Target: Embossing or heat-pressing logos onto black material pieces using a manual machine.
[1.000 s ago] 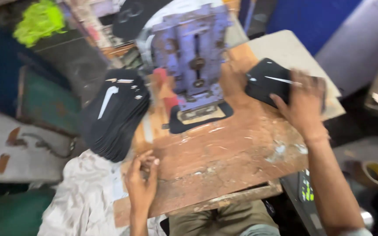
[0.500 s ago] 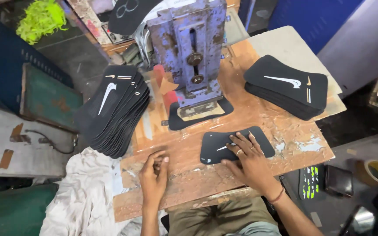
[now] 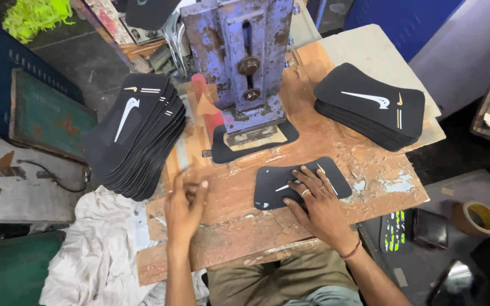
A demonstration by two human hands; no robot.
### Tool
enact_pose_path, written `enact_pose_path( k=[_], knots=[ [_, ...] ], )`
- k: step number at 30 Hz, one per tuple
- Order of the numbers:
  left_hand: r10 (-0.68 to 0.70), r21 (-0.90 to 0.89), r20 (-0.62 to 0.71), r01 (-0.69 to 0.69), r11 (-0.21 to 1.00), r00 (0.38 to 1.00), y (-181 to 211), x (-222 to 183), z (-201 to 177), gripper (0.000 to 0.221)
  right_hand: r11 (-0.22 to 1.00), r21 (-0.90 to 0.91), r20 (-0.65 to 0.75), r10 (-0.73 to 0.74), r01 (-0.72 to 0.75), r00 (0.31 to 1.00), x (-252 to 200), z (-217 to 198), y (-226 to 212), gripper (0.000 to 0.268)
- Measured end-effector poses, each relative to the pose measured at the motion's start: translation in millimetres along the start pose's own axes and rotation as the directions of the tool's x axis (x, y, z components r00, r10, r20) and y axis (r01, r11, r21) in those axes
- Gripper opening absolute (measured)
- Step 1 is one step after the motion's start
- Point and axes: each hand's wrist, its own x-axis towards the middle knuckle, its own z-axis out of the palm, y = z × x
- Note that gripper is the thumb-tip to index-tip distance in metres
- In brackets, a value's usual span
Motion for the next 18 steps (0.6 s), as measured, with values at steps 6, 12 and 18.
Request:
enact_pose_path(
  k=[6, 12, 18],
  knots=[
    [-0.232, 0.126, 0.215, 0.209, 0.970, 0.948, -5.9, 57.9, 34.7, 0.050, 1.000, 0.018, -0.016, -0.008, 0.008, 1.000, -1.9, 0.5, 1.2, 0.037],
    [-0.264, -0.225, 0.312, 0.341, 0.912, 0.913, -24.0, 68.8, 62.6, 0.032, 1.000, 0.032, -0.012, 0.000, 0.000, 1.000, -1.2, -0.5, 1.5, 0.037],
    [-0.234, 0.023, 0.198, 0.234, 0.972, 0.952, -27.9, -12.5, -13.7, 0.032, 0.996, 0.089, 0.002, -0.016, 0.016, 1.000, -3.9, 1.9, 5.6, 0.035]
  ],
)
